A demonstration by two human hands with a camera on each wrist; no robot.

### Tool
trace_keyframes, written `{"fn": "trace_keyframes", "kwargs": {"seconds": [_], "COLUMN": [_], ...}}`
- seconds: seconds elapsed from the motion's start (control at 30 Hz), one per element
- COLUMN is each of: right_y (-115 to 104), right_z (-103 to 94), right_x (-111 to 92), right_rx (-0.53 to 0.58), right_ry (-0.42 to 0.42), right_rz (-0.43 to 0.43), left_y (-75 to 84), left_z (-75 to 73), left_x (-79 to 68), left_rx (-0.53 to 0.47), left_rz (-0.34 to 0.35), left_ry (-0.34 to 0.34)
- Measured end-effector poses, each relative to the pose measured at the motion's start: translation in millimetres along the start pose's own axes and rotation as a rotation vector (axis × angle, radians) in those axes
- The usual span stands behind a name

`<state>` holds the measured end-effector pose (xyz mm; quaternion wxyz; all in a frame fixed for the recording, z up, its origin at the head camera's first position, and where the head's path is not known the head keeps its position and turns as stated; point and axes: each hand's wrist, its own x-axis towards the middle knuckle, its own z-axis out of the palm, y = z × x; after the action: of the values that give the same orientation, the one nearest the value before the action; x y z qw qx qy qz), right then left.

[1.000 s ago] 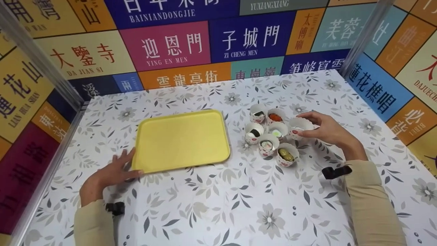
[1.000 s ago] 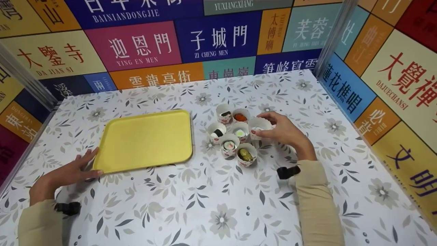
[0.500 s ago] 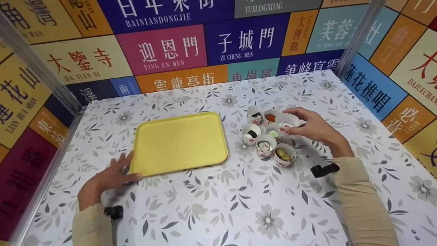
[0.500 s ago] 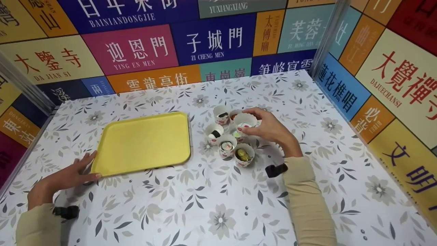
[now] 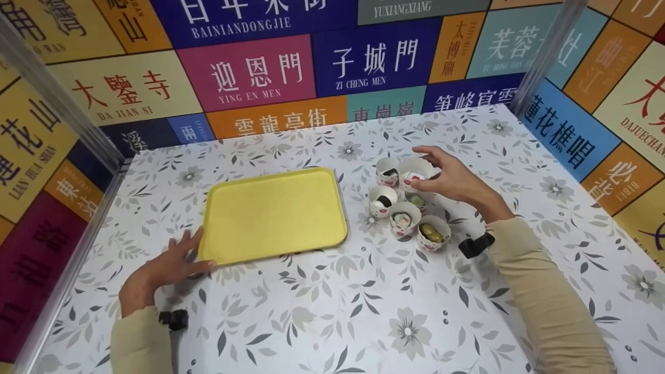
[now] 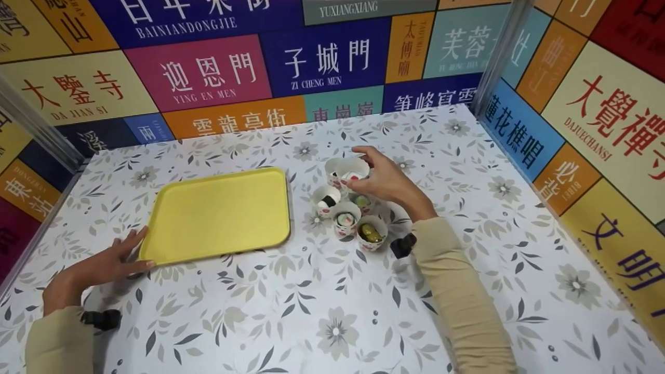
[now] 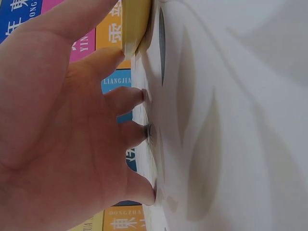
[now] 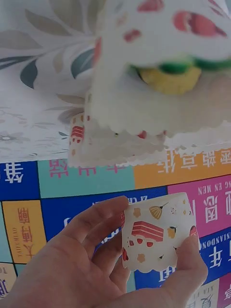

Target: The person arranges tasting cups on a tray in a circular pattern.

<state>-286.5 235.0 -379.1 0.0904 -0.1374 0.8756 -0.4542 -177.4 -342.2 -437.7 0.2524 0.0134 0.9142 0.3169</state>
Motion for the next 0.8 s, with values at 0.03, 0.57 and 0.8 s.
{"fn": "trace_keyframes", "kwargs": {"seconds": [0.03, 0.57, 0.8], "right_y": [-3.4, -47.8, -62.0], "right_z": [1.5, 35.9, 57.3], "right_x": [2.8, 42.6, 60.6], "right_rx": [0.001, -0.052, -0.008], "right_ry": [-0.006, -0.118, -0.138], "right_rz": [-0.001, 0.002, 0.025], "left_y": [0.0, 1.5, 1.5], "left_z": [-0.4, -1.5, -0.4], "left_x": [-0.5, -1.5, -0.1], "left_rx": [-0.004, -0.01, 0.002], "left_rz": [-0.003, -0.031, -0.026], "left_ry": [-0.001, -0.01, -0.005]}}
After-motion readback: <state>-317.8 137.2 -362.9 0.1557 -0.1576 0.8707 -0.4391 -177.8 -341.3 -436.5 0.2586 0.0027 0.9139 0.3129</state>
